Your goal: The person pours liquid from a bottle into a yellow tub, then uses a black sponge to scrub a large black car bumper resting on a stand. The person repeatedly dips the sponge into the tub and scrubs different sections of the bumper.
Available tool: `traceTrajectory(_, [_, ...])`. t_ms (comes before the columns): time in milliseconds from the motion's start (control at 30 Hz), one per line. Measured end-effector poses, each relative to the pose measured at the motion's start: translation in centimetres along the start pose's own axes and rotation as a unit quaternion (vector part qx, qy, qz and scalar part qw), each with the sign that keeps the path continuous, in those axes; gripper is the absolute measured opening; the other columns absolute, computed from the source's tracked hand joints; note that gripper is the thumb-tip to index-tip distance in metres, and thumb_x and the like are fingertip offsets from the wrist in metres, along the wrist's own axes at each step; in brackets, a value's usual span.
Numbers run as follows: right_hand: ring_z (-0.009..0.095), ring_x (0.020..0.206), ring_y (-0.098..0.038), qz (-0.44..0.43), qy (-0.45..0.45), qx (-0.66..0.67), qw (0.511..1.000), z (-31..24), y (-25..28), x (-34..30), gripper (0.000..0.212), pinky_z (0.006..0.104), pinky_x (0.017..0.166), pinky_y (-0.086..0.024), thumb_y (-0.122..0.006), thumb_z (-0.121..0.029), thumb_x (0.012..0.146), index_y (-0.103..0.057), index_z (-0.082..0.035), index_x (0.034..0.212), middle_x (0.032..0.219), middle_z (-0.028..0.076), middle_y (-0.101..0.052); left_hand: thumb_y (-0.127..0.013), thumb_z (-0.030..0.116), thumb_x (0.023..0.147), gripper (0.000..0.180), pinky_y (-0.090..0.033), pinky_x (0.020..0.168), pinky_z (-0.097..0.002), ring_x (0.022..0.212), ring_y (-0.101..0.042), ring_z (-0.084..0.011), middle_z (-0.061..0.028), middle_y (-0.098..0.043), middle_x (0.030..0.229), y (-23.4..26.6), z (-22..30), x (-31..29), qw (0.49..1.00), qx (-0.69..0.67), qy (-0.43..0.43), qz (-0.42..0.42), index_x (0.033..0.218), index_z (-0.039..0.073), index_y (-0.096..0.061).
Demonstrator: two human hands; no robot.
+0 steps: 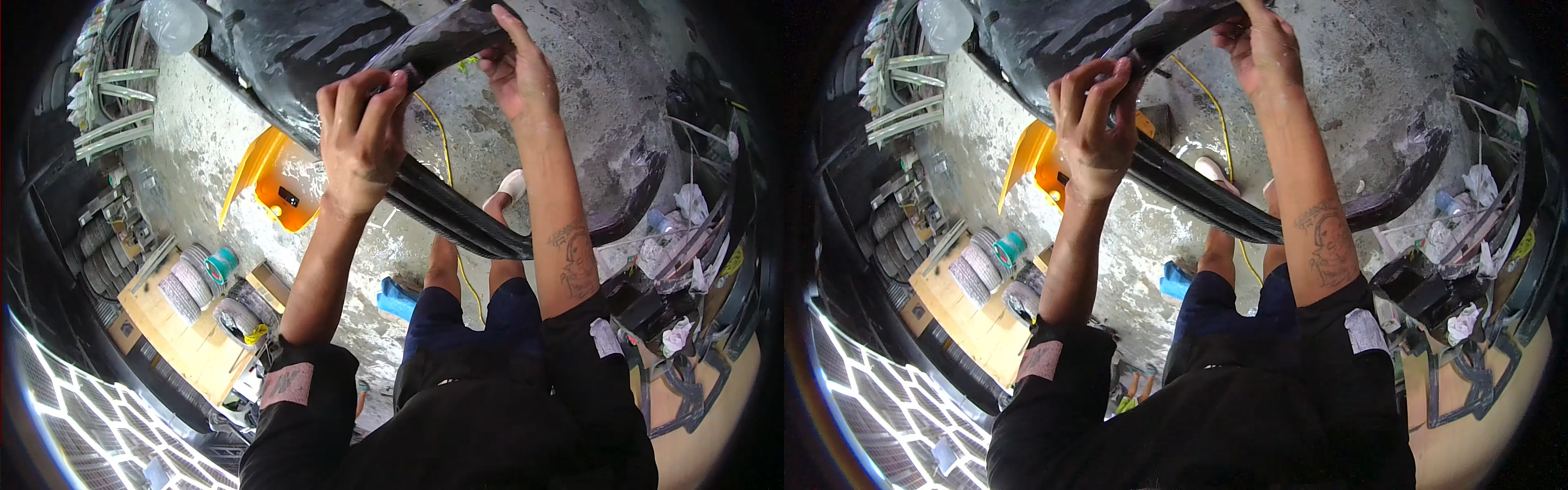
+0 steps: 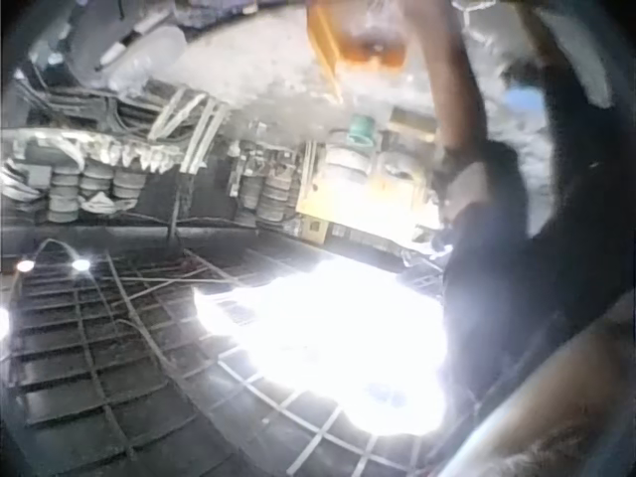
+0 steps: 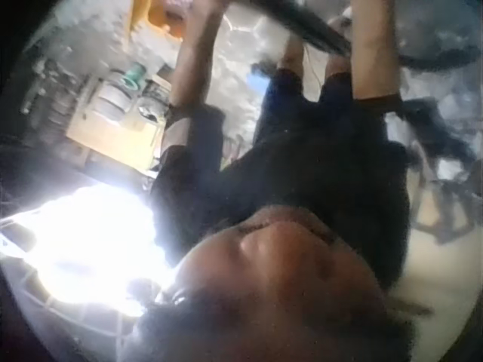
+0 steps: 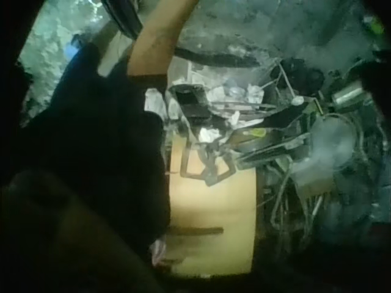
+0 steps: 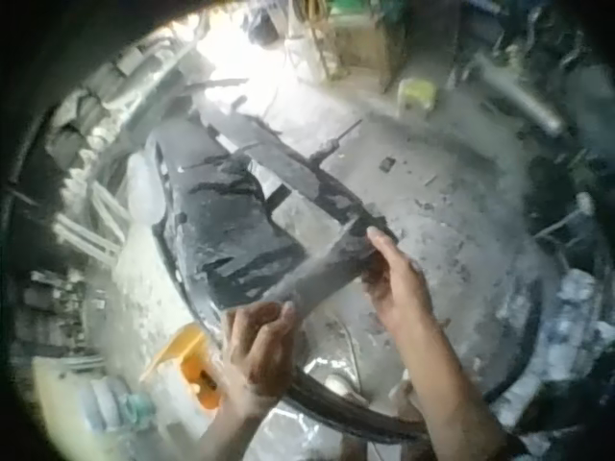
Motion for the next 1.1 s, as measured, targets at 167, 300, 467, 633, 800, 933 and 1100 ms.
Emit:
traceTrajectory(167, [0.014, 0.068, -0.067, 0.013, 0.012, 0.011, 1.000, 0.5, -0.8, -0.8, 0.021, 0.0317, 0.063, -0.059, -0.078, -0.025, 0.090, -0.073, -0.009, 0.104, 0.087, 0.004, -0.073, -0.078, -0.002, 0.079, 0.035, -0.051, 0.079, -0.0371, 0.094, -0.059, -0.0277, -0.0081, -0.065, 0.106, -0.2, 0.0, 0.0, 0.999, 0.007, -0.037, -0.012, 0.112, 0.007, -0.070])
traceTrajectory(300, [0.015, 0.070, -0.069, -0.018, 0.016, 0.028, 0.999, -0.4, -1.4, -1.2, 0.021, 0.0333, 0.066, -0.061, -0.077, -0.025, 0.091, -0.073, -0.009, 0.104, 0.090, 0.005, -0.075, -0.078, 0.000, 0.082, 0.038, -0.049, 0.083, -0.0398, 0.099, -0.059, -0.0302, -0.0106, -0.065, 0.111, -2.7, 3.0, 4.2, 0.996, -0.017, -0.060, -0.066, 0.118, 0.008, -0.069])
traceTrajectory(467, [0.022, 0.078, -0.074, -0.048, 0.007, 0.056, 0.997, -0.8, -2.1, -2.2, 0.032, 0.0392, 0.071, -0.065, -0.078, -0.032, 0.091, -0.070, -0.002, 0.101, 0.091, 0.010, -0.075, -0.076, 0.001, 0.084, 0.039, -0.049, 0.083, -0.0403, 0.096, -0.059, -0.0304, -0.0097, -0.065, 0.110, -1.8, 2.8, 3.4, 0.994, 0.011, -0.054, -0.091, 0.122, 0.008, -0.068])
traceTrajectory(633, [0.022, 0.097, -0.071, -0.059, -0.051, 0.210, 0.975, 0.4, -1.3, -5.0, 0.042, 0.0398, 0.093, -0.059, -0.069, -0.038, 0.098, -0.066, 0.002, 0.109, 0.107, 0.017, -0.071, -0.077, 0.003, 0.086, 0.034, -0.053, 0.080, -0.0382, 0.092, -0.063, -0.0285, -0.0118, -0.065, 0.110, -2.3, 4.5, 10.2, 0.993, -0.003, -0.063, -0.100, 0.119, 0.008, -0.070])
traceTrajectory(800, [0.018, 0.099, -0.068, -0.080, 0.123, -0.219, 0.965, 4.2, -0.1, -10.9, 0.057, 0.0313, 0.087, -0.055, -0.077, -0.042, 0.091, -0.058, -0.001, 0.127, 0.111, 0.011, -0.072, -0.079, 0.004, 0.086, 0.032, -0.056, 0.079, -0.0334, 0.092, -0.069, -0.0230, -0.0135, -0.066, 0.105, 1.1, 2.2, 10.6, 0.991, -0.006, 0.042, -0.129, 0.117, 0.004, -0.070])
traceTrajectory(933, [0.036, 0.117, -0.066, -0.052, 0.128, -0.461, 0.877, 5.1, -6.4, -16.0, 0.087, 0.0358, 0.099, -0.053, -0.084, -0.055, 0.077, -0.053, 0.005, 0.132, 0.125, 0.029, -0.065, -0.076, 0.013, 0.087, 0.032, -0.053, 0.083, -0.0432, 0.099, -0.062, -0.0352, -0.0143, -0.064, 0.108, -0.3, 3.2, 9.3, 0.979, -0.011, -0.027, -0.203, 0.116, 0.004, -0.066])
traceTrajectory(1100, [0.035, 0.094, -0.069, 0.130, 0.297, -0.389, 0.862, 3.9, -4.5, -13.4, 0.076, 0.0395, 0.087, -0.056, -0.088, -0.036, 0.079, -0.050, 0.007, 0.130, 0.103, 0.021, -0.067, -0.072, 0.015, 0.090, 0.030, -0.051, 0.084, -0.0457, 0.099, -0.059, -0.0377, -0.0160, -0.061, 0.107, -3.4, 6.5, 10.3, 0.963, -0.024, -0.103, -0.247, 0.115, 0.002, -0.063])
Point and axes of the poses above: each hand's wrist, its own x-axis towards the middle knuckle, its own y-axis out of the back of the hand, z = x × y, the point moved 10 cm from there along x, towards the middle knuckle
